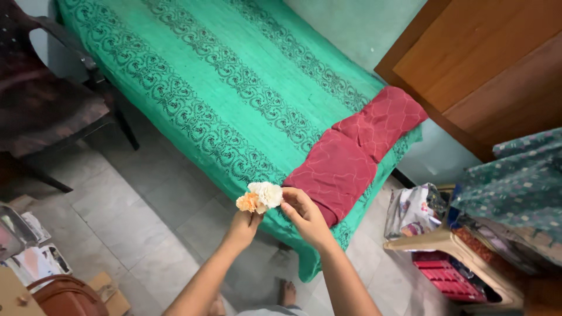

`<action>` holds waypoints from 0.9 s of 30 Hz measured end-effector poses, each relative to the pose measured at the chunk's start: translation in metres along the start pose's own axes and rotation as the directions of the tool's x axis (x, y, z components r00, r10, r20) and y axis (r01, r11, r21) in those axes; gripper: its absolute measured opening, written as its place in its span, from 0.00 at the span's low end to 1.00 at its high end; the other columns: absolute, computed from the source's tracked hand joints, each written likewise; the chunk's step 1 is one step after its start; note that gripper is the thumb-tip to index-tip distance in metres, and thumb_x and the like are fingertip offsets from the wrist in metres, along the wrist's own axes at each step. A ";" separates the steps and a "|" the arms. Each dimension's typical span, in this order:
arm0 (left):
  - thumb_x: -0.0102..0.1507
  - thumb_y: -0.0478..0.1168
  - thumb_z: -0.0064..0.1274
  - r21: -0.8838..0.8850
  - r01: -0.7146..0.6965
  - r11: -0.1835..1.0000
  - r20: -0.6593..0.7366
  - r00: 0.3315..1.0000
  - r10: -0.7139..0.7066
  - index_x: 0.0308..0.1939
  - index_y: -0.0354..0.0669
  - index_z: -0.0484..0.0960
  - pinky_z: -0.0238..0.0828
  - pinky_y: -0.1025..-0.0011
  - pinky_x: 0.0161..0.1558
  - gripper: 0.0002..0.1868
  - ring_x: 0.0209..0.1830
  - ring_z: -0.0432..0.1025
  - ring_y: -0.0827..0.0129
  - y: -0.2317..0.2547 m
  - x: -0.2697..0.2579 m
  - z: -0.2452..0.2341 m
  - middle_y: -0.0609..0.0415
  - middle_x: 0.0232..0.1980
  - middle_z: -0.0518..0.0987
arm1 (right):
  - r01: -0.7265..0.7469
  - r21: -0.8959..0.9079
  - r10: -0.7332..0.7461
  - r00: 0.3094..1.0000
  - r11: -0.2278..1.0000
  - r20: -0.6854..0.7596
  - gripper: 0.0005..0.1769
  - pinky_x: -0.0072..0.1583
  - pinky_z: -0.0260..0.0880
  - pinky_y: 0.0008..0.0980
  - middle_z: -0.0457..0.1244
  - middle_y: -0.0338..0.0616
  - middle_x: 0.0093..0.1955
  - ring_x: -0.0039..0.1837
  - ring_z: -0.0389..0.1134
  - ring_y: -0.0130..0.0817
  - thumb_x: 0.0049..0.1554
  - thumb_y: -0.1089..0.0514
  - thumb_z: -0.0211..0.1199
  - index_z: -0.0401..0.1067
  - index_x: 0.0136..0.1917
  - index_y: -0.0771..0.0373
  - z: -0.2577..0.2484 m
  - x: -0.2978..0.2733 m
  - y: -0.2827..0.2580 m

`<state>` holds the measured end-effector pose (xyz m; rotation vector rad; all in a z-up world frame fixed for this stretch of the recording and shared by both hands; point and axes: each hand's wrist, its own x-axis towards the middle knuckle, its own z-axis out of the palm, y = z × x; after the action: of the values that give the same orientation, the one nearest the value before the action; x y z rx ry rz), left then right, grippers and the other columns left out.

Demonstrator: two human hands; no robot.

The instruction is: The person moves several small decorative items from a green bedspread to a desk and a window sill. They pick up artificial flowers, a small fan, a wallet, and a stuffed toy, placing them in different locations around the room.

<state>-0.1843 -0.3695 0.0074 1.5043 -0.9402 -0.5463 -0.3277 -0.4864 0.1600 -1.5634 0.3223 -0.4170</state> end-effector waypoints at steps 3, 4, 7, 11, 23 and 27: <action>0.67 0.42 0.47 0.114 0.038 0.993 -0.017 0.999 -0.036 0.50 0.39 0.79 0.71 0.55 0.41 0.12 0.40 0.78 0.49 -0.003 0.012 0.023 0.45 0.38 0.83 | 0.005 0.036 -0.004 1.000 0.999 -0.028 0.25 0.73 0.62 0.39 0.61 0.48 0.71 0.73 0.62 0.36 0.65 0.60 0.57 0.60 0.74 0.65 -0.020 -0.002 -0.002; 0.67 0.42 0.48 0.130 0.039 0.991 -0.021 0.999 -0.037 0.50 0.39 0.79 0.71 0.55 0.41 0.13 0.39 0.78 0.48 -0.002 0.016 0.032 0.44 0.38 0.83 | 0.058 -0.102 -0.063 0.997 0.993 -0.039 0.27 0.74 0.59 0.40 0.57 0.49 0.75 0.76 0.59 0.38 0.65 0.59 0.58 0.59 0.75 0.65 -0.030 -0.003 -0.003; 0.68 0.43 0.46 0.100 0.129 0.987 -0.065 0.990 -0.122 0.46 0.39 0.80 0.74 0.54 0.41 0.12 0.37 0.80 0.50 0.007 0.031 0.061 0.45 0.36 0.84 | 0.172 -0.503 -0.209 0.978 0.847 -0.017 0.34 0.78 0.51 0.44 0.48 0.53 0.83 0.83 0.49 0.45 0.63 0.56 0.60 0.55 0.79 0.65 -0.066 -0.007 -0.010; 0.68 0.43 0.48 0.397 0.035 0.917 -0.215 0.975 0.056 0.50 0.37 0.79 0.70 0.45 0.38 0.13 0.40 0.74 0.38 0.037 0.068 0.097 0.36 0.41 0.80 | 0.252 -0.823 -0.300 0.948 0.510 0.104 0.41 0.79 0.45 0.50 0.43 0.58 0.85 0.86 0.41 0.55 0.62 0.50 0.63 0.51 0.81 0.63 -0.125 -0.002 -0.020; 0.65 0.31 0.48 0.581 -0.105 0.807 -0.155 0.959 0.236 0.73 0.38 0.61 0.56 0.53 0.73 0.31 0.80 0.49 0.37 0.144 0.125 0.200 0.36 0.82 0.50 | 0.243 -0.965 -0.216 0.952 0.096 0.218 0.51 0.78 0.42 0.58 0.41 0.59 0.84 0.85 0.38 0.58 0.58 0.31 0.61 0.50 0.81 0.62 -0.290 -0.024 -0.023; 0.64 0.34 0.50 0.556 -0.168 0.814 -0.106 0.957 0.270 0.73 0.31 0.55 0.50 0.49 0.75 0.35 0.79 0.48 0.35 0.146 0.140 0.225 0.30 0.81 0.48 | 0.174 -0.982 -0.189 0.969 0.074 0.157 0.51 0.78 0.41 0.58 0.41 0.58 0.85 0.85 0.37 0.59 0.58 0.29 0.59 0.51 0.81 0.61 -0.331 -0.033 -0.025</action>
<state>-0.3189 -0.6079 0.1356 1.8770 -1.1666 0.0463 -0.5082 -0.7659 0.1866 -3.0657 0.4601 -0.4001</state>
